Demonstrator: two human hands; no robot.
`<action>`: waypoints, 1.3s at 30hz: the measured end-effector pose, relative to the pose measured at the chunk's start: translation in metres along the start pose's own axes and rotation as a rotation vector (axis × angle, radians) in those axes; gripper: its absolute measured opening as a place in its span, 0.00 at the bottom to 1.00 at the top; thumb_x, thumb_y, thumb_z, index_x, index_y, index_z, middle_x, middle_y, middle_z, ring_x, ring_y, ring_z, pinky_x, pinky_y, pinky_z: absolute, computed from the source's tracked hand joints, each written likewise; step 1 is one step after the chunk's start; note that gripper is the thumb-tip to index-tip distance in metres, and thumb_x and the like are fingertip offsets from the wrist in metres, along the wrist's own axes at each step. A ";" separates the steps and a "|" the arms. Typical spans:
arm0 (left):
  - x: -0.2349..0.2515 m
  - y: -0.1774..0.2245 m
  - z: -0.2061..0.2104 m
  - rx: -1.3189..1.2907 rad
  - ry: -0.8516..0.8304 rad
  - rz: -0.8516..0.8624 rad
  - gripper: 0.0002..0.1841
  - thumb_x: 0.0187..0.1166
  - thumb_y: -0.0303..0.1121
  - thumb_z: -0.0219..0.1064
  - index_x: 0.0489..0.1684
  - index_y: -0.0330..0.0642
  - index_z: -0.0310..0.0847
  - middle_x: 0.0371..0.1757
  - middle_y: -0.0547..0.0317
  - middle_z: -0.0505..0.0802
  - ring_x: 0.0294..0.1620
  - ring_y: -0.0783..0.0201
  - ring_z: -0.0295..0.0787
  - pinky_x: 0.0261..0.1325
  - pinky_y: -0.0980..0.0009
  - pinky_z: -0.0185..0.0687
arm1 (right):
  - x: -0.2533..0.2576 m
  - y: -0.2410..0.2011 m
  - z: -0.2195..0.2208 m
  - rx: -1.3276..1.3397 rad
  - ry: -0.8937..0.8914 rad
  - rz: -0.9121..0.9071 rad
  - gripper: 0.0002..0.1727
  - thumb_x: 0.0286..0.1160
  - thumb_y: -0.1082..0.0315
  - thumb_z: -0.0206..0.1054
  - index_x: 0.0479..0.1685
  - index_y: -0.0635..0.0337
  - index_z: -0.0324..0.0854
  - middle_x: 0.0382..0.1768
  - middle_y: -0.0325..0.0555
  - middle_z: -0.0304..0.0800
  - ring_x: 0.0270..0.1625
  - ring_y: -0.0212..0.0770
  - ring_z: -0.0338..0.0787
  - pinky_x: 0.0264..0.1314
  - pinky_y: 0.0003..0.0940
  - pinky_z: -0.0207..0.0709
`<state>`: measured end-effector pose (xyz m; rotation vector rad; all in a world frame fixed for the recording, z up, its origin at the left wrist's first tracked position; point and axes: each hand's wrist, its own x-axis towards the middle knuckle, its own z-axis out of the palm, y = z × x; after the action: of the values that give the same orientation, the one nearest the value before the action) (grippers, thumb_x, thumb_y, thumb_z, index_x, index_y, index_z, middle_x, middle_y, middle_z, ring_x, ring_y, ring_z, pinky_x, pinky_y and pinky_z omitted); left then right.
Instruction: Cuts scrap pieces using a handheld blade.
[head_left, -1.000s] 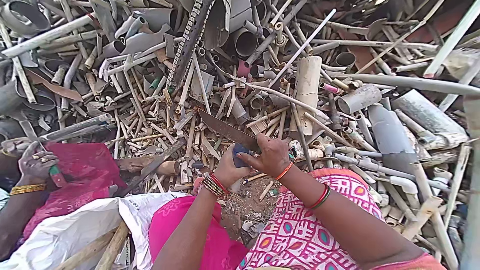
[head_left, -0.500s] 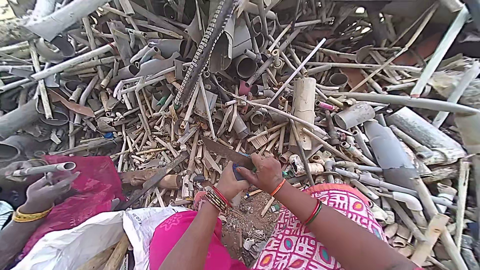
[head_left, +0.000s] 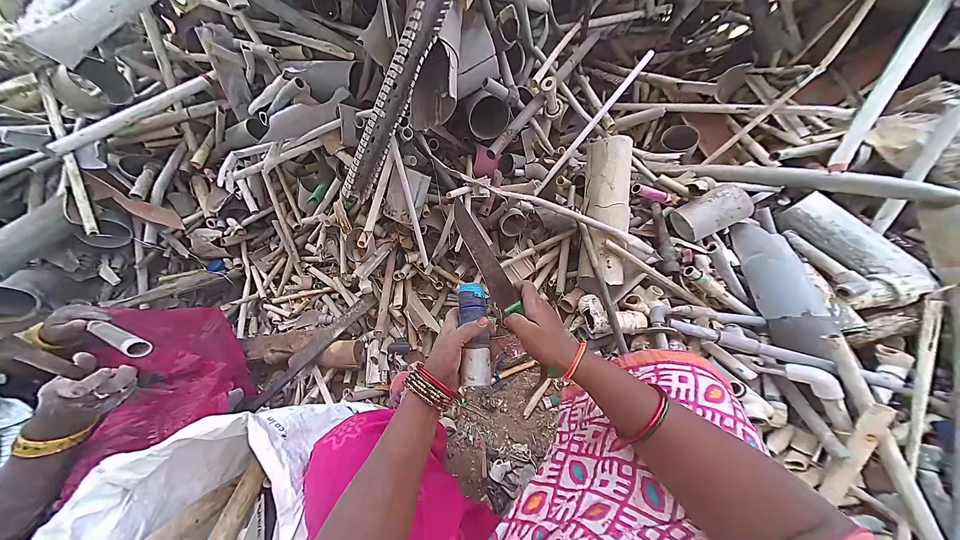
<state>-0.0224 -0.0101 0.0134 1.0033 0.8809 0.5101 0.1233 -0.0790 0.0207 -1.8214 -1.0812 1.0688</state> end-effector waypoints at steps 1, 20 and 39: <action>0.000 0.001 0.002 -0.039 0.022 -0.020 0.22 0.80 0.24 0.51 0.74 0.35 0.57 0.33 0.56 0.84 0.25 0.69 0.86 0.30 0.75 0.86 | -0.002 -0.003 -0.002 0.033 -0.031 0.051 0.25 0.83 0.72 0.53 0.80 0.65 0.61 0.50 0.57 0.81 0.48 0.46 0.84 0.53 0.45 0.77; -0.011 0.007 0.006 0.209 -0.121 -0.095 0.24 0.79 0.19 0.65 0.71 0.31 0.61 0.40 0.54 0.84 0.27 0.69 0.86 0.33 0.75 0.87 | -0.035 0.038 0.009 -0.650 0.433 -0.549 0.20 0.83 0.65 0.61 0.63 0.75 0.83 0.46 0.66 0.93 0.40 0.66 0.95 0.39 0.58 0.86; -0.026 0.014 -0.006 0.846 0.008 -0.065 0.43 0.72 0.27 0.73 0.86 0.30 0.49 0.71 0.35 0.81 0.72 0.48 0.82 0.75 0.53 0.75 | -0.045 -0.005 0.062 -1.056 0.255 -0.108 0.22 0.85 0.76 0.52 0.75 0.70 0.77 0.55 0.70 0.90 0.43 0.66 0.95 0.41 0.55 0.85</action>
<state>-0.0422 -0.0190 0.0347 1.7264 1.1617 0.0607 0.0527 -0.1070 0.0144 -2.5354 -1.7256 0.1209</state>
